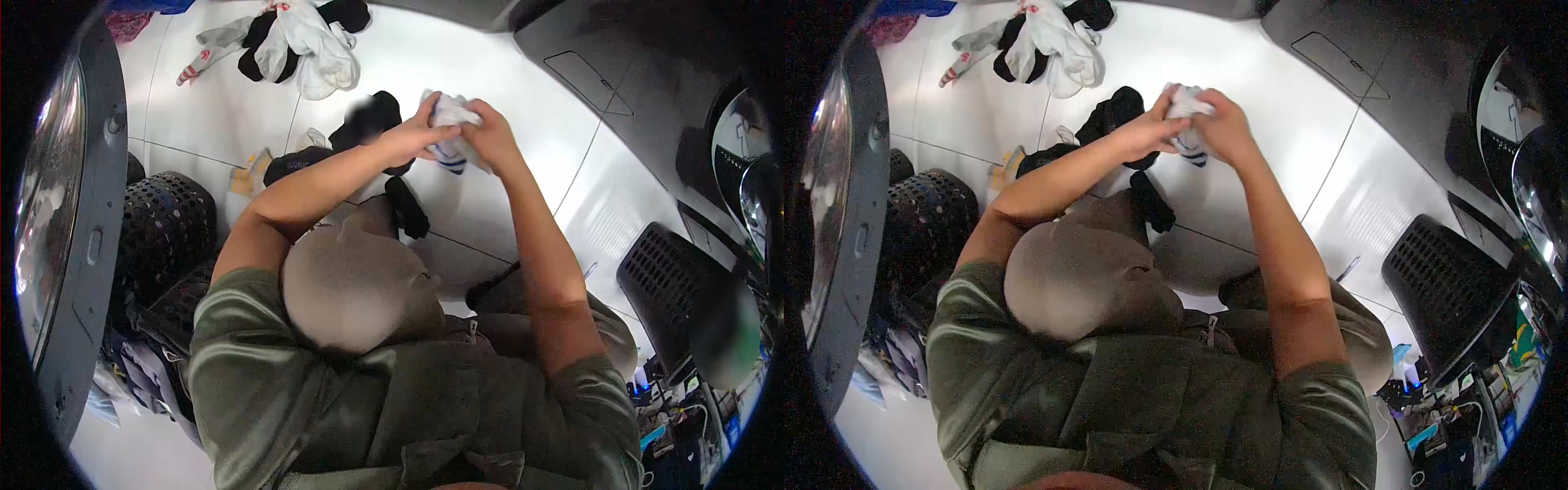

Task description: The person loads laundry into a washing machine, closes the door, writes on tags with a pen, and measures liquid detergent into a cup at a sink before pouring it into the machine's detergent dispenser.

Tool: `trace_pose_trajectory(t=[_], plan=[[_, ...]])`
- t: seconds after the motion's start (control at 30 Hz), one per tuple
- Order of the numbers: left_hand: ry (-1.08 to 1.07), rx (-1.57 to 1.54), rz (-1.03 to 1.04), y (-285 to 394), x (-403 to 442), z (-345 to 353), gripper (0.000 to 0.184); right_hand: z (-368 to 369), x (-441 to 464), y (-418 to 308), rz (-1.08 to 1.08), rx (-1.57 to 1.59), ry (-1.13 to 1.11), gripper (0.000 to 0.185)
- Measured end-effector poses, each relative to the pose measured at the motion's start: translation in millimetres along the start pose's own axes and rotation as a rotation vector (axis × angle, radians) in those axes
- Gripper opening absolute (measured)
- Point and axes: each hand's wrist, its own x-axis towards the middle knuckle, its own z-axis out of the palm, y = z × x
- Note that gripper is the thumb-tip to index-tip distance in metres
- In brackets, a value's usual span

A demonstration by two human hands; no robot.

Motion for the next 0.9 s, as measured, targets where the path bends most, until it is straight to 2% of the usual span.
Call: trace_pose_trajectory(t=[0.03,0.07,0.1,0.13,0.17,0.2,0.27,0.3,0.37,0.43,0.5,0.53,0.57,0.6,0.63,0.67,0.7,0.73,0.8,0.87,0.9], plan=[[0.001,-0.005,-0.006,9,-1,-2,0.070,6,-2,-11,-0.096,0.106,-0.050,0.032],[-0.058,-0.122,0.084,24,-2,-8,0.072,10,-4,-19,-0.189,0.216,-0.099,0.034],[-0.117,-0.234,0.178,42,-6,-14,0.074,9,-5,-33,-0.168,0.480,-0.156,0.036],[0.037,-0.319,0.265,64,-15,-16,0.070,2,-7,-47,-0.162,0.643,-0.165,0.037],[0.128,-0.221,0.343,83,-18,-30,0.071,-5,-7,-58,-0.154,0.805,-0.176,0.037],[0.482,0.254,0.349,109,-30,-45,0.066,-11,-5,-61,-0.171,0.700,-0.108,0.036],[0.474,0.315,0.591,142,-44,-89,0.057,-16,-1,-55,-0.163,0.455,0.012,0.031],[0.665,0.478,0.725,164,-59,-88,0.048,-11,2,-47,-0.162,0.458,0.009,0.031],[1.154,0.723,0.844,141,-40,-144,0.042,7,5,-20,-0.131,0.068,-0.065,0.028],[0.939,1.274,0.572,131,-45,-156,0.060,44,3,6,-0.086,-0.200,-0.198,0.029],[0.513,1.328,0.204,86,-38,-154,0.058,84,-12,28,-0.356,-0.301,-0.101,0.026],[0.335,1.375,-0.004,73,-38,-137,0.057,92,-13,35,-0.353,-0.296,-0.100,0.026],[0.157,1.405,-0.213,59,-37,-120,0.057,99,-14,41,-0.488,-0.514,-0.027,0.023],[0.158,1.460,-0.083,24,-25,-125,0.053,104,-15,44,-0.621,-0.732,0.048,0.021],[0.156,1.509,0.050,-5,-17,-131,0.048,104,-11,46,-0.618,-0.727,0.043,0.021],[0.151,1.507,0.045,1,-19,-129,0.048,101,-1,49,-0.513,-0.635,0.010,0.018],[0.300,1.257,0.086,14,-23,-124,0.048,97,9,51,-0.403,-0.545,-0.022,0.015],[0.438,0.995,0.112,16,-28,-119,0.049,92,13,45,-0.415,-0.328,0.059,0.012],[0.481,0.533,0.490,24,-27,-136,0.043,79,18,18,-0.463,-0.191,0.080,0.014],[0.481,0.423,0.676,56,-28,-142,0.043,72,18,-22,-0.476,-0.122,0.086,0.015],[0.509,0.477,0.767,75,-38,-132,0.046,73,18,-37,-0.524,0.023,0.072,0.018]])
